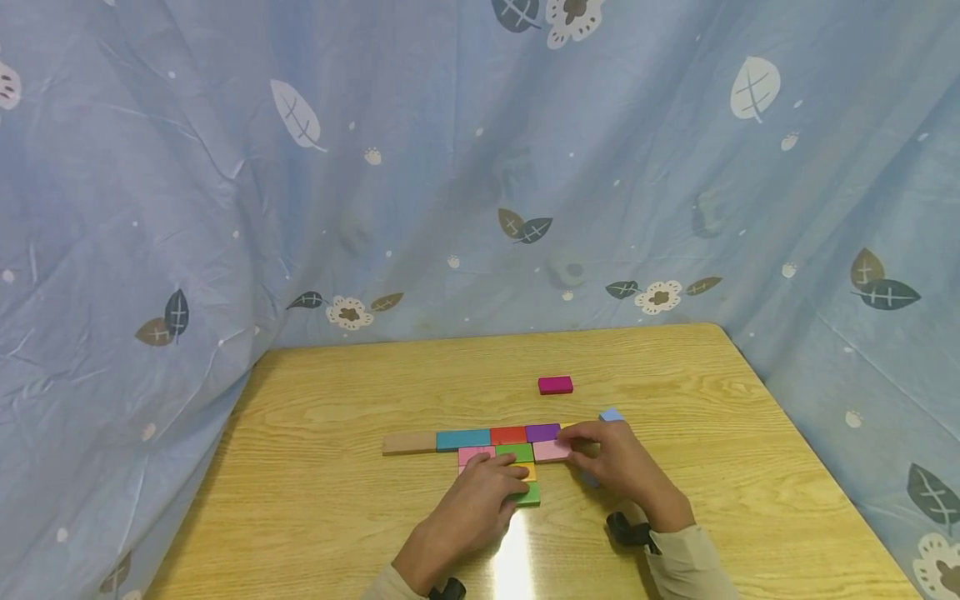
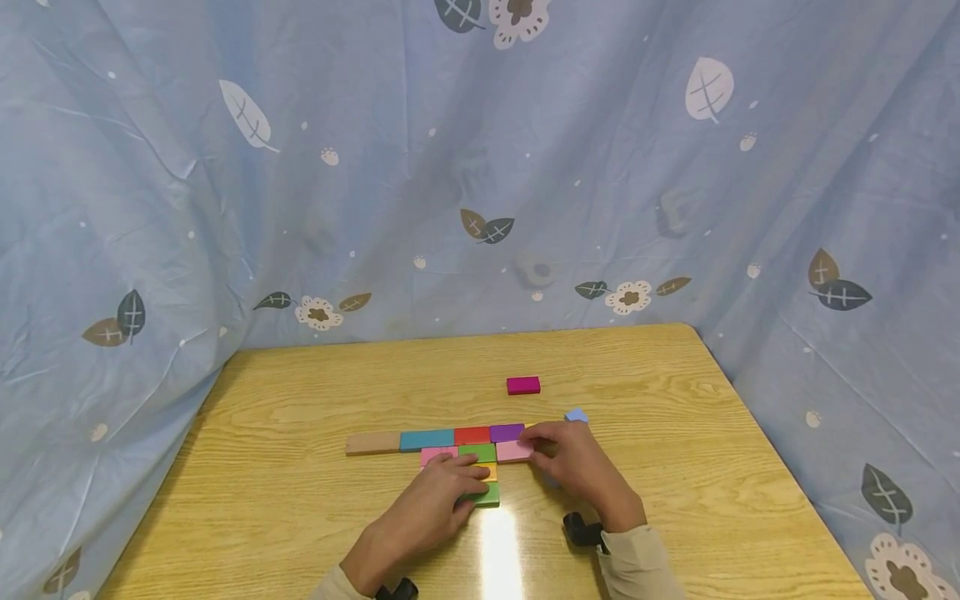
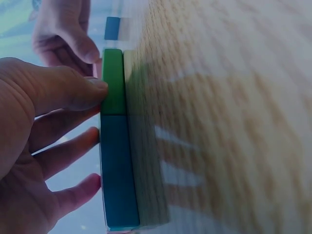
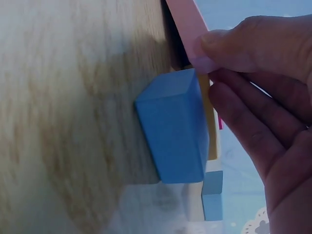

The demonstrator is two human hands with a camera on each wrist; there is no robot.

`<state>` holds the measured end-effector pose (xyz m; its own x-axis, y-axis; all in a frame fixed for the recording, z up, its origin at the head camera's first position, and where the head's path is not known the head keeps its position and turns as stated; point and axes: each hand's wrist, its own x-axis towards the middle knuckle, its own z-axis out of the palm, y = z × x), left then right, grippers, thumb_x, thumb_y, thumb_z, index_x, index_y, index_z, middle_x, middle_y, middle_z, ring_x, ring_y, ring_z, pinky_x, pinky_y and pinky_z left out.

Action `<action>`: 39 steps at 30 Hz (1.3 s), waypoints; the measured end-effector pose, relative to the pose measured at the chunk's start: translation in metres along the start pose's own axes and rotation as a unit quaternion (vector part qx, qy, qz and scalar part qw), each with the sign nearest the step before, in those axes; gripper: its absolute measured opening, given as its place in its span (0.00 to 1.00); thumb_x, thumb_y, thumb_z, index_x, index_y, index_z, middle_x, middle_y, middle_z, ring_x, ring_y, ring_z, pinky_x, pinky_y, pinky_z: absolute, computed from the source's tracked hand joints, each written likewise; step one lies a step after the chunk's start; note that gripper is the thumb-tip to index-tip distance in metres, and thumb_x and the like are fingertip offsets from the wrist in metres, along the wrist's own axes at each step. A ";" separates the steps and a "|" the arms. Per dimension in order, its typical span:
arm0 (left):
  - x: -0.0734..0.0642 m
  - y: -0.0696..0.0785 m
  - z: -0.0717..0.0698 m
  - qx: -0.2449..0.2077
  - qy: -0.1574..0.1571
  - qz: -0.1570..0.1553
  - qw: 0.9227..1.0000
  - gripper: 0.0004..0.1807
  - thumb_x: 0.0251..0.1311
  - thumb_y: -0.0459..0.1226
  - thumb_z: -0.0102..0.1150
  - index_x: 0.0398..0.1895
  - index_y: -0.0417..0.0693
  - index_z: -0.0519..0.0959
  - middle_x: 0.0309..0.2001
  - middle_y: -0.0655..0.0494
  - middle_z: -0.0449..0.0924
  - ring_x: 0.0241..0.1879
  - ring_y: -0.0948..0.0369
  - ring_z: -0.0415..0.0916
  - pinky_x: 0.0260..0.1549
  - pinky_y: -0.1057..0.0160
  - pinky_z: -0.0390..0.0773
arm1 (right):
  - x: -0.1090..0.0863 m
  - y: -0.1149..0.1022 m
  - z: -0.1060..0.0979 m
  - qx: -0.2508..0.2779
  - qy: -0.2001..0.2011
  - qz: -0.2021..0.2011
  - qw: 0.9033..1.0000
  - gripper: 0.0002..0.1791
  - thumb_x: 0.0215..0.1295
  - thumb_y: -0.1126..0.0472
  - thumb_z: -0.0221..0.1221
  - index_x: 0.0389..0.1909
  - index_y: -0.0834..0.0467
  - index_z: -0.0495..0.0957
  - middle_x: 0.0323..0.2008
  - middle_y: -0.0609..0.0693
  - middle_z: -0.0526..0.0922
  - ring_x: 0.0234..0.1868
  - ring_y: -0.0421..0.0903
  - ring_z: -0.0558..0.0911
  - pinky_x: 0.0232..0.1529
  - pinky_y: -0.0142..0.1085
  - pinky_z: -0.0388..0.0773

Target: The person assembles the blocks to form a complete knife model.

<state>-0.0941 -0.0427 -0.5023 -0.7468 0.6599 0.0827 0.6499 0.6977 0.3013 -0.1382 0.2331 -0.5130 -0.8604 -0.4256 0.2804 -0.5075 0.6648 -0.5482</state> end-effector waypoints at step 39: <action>0.000 -0.002 0.002 -0.008 0.013 0.012 1.000 0.14 0.71 0.32 0.67 0.53 0.56 0.93 0.63 0.62 0.89 0.72 0.54 0.80 0.74 0.40 0.77 | 0.002 -0.002 -0.002 0.031 0.000 0.005 1.000 0.12 0.66 0.61 0.77 0.50 0.55 0.93 0.47 0.48 0.95 0.49 0.48 0.94 0.52 0.46 0.93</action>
<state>-0.0948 -0.0431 -0.5052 -0.7352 0.6681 0.1144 0.6648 0.6778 0.3140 -0.1385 0.2317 -0.5101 -0.8654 -0.4195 0.2740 -0.4949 0.6297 -0.5988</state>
